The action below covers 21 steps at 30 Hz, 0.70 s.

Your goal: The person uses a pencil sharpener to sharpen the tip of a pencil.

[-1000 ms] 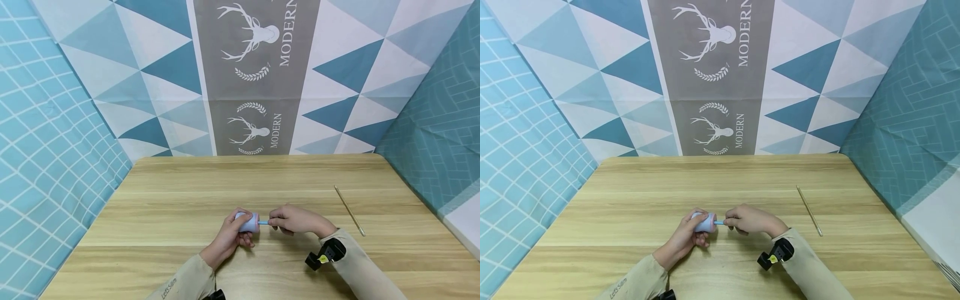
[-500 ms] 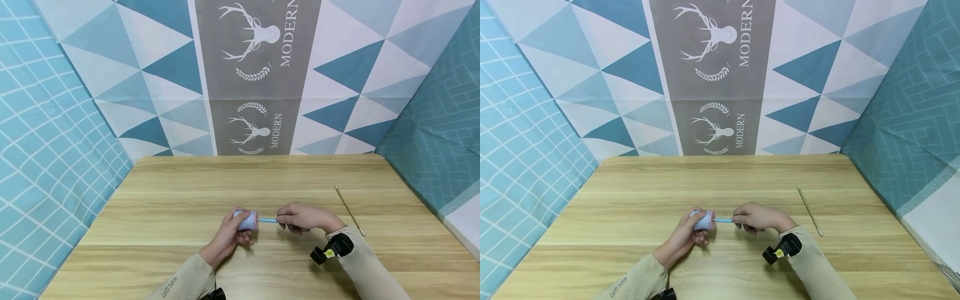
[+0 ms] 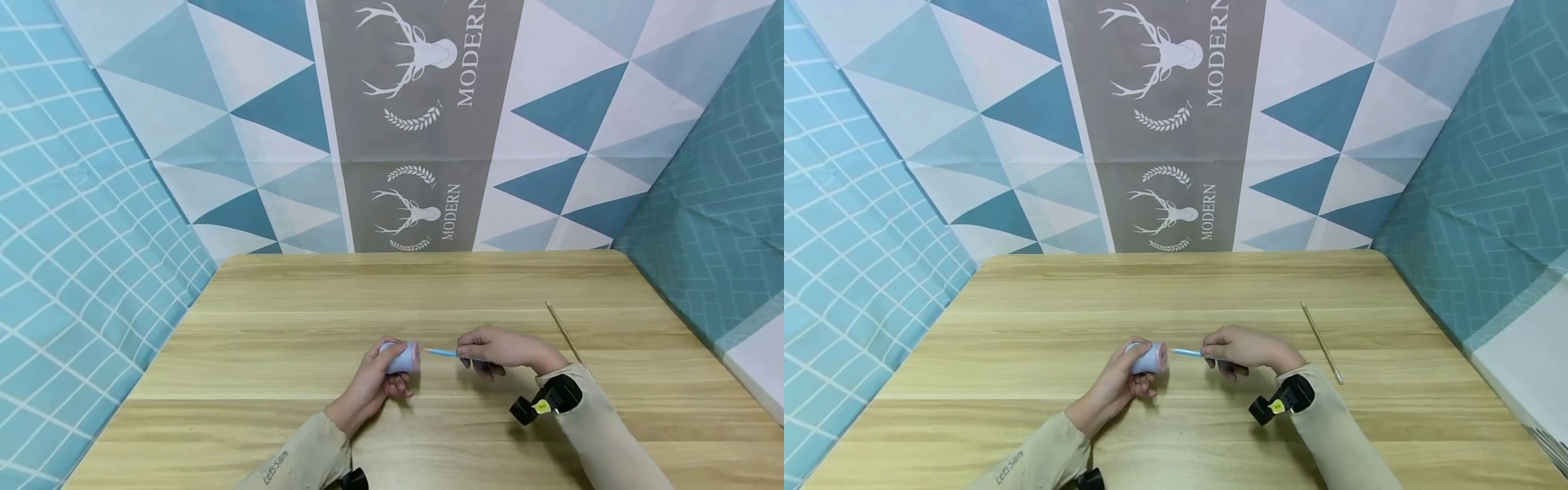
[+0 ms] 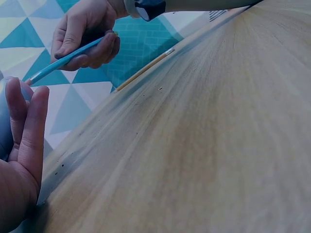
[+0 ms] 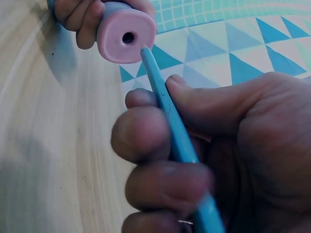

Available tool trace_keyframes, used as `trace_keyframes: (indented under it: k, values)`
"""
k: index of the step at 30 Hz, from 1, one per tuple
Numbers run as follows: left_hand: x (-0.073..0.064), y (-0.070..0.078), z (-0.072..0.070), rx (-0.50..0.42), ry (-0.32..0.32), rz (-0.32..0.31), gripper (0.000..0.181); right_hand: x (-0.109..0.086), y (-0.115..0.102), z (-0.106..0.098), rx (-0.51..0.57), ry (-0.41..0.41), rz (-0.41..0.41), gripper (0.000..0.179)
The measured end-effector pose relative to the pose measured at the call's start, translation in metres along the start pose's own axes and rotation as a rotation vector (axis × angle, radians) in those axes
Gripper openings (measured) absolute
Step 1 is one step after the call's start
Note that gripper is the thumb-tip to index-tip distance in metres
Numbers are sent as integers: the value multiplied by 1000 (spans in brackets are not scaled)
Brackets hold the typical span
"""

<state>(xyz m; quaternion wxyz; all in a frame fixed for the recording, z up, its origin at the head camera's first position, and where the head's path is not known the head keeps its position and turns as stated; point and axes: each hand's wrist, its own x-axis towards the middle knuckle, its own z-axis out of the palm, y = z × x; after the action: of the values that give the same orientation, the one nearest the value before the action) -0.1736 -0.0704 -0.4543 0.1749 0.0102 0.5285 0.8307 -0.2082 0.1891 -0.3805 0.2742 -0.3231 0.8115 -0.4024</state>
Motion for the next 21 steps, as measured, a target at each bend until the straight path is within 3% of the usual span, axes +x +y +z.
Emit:
trace_keyframes:
  k: [8,16,21]
  values:
    - [1,1,1,0,0,-13,11,-7,7,-20,-84,261,-3,29]
    - [0,1,1,-2,3,-10,8,-27,21,-48,-39,509,86,30]
    - [0,1,2,0,8,-14,8,-40,33,-62,-17,623,157,34]
